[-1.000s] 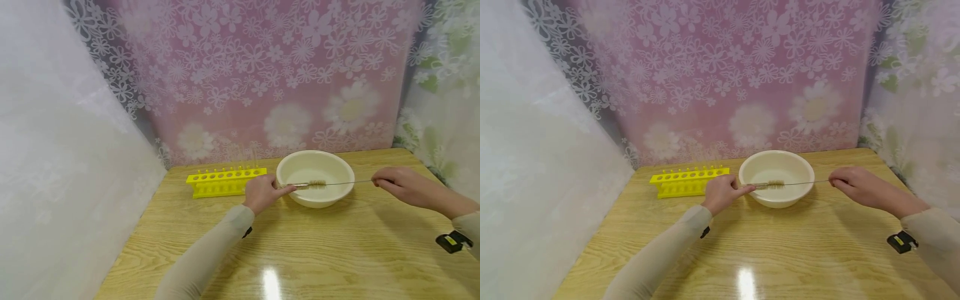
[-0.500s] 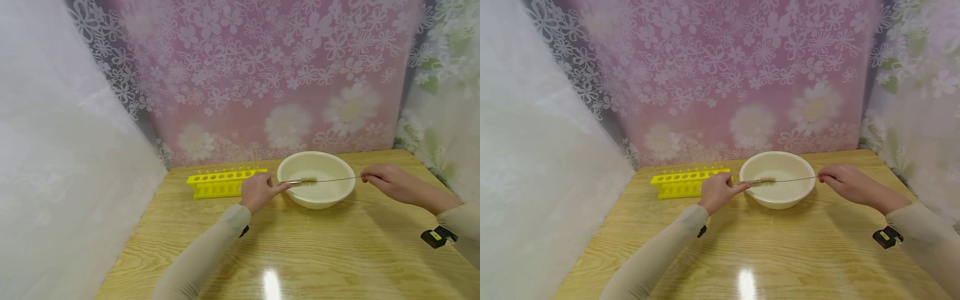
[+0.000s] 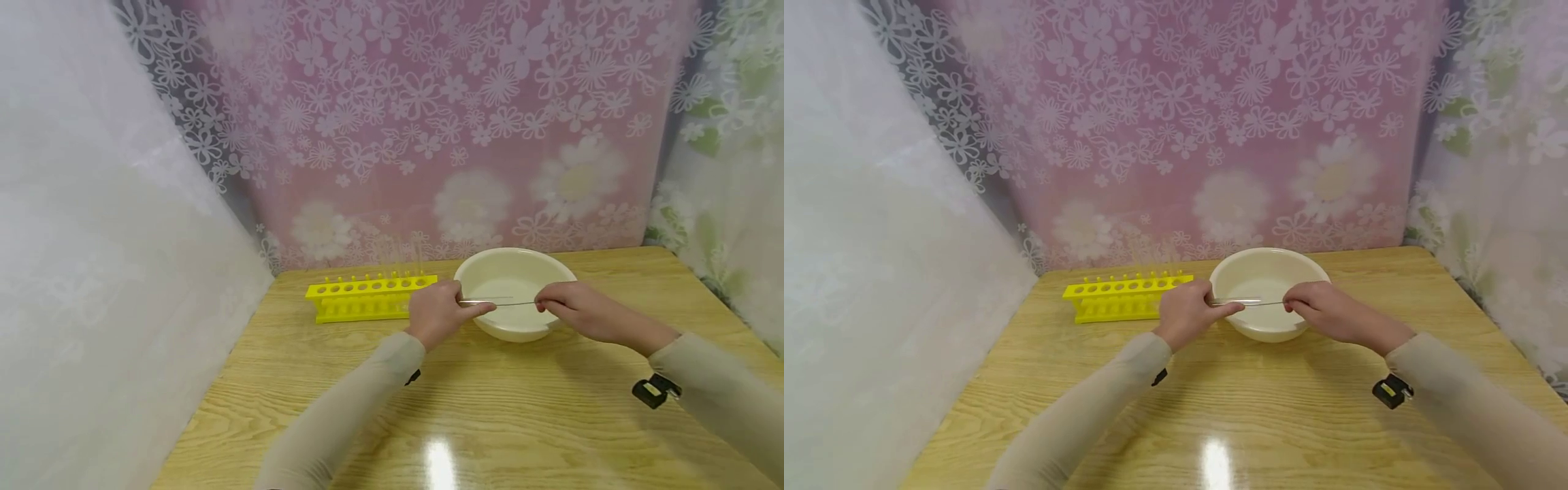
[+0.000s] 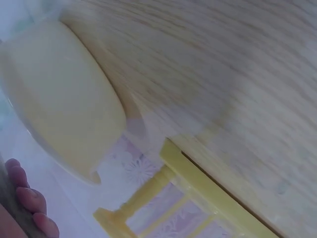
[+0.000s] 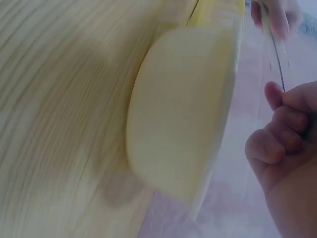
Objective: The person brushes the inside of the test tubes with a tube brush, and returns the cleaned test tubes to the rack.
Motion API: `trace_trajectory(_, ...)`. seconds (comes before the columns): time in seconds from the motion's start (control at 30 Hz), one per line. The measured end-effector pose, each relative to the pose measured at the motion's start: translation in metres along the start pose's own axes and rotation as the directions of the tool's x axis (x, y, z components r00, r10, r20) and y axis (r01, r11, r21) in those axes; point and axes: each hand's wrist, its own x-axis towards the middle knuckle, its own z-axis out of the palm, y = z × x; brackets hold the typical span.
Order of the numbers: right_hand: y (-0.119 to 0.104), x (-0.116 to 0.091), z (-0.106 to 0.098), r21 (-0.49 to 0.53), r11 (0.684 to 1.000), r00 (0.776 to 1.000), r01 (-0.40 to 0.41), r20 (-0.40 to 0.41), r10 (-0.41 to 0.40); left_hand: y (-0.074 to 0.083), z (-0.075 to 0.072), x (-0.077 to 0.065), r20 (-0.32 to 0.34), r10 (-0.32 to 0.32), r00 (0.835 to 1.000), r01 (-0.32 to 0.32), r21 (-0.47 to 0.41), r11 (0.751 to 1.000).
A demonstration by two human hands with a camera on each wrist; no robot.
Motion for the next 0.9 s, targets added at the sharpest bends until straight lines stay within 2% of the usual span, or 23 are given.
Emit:
trace_trajectory(0.2, -0.011, 0.022, 0.011, 0.005, 1.0, 0.999, 0.031, -0.027, -0.031, 0.0, 0.002, 0.001, -0.041, 0.008, 0.999, -0.006, 0.041, 0.999)
trace_trajectory(0.4, -0.01, 0.028, 0.01, 0.026, 0.999, 0.999, 0.035, -0.004, -0.035, -0.005, 0.0, 0.0, -0.013, -0.045, 0.999, 0.045, -0.026, 0.999)
trace_trajectory(0.73, 0.001, 0.023, 0.002, 0.028, 0.999, 1.0, -0.025, -0.013, 0.026, -0.008, -0.003, 0.001, 0.022, -0.082, 0.996, 0.083, -0.102, 0.991)
trace_trajectory(0.8, 0.006, 0.016, -0.004, 0.022, 0.997, 0.998, -0.07, -0.003, 0.07, -0.014, -0.003, 0.0, 0.024, -0.104, 0.994, 0.106, -0.101, 0.989)
trace_trajectory(0.9, 0.02, 0.0, -0.017, 0.0, 0.988, 0.988, -0.154, -0.002, 0.154, -0.031, -0.002, -0.006, 0.037, -0.146, 0.989, 0.149, -0.106, 0.983)
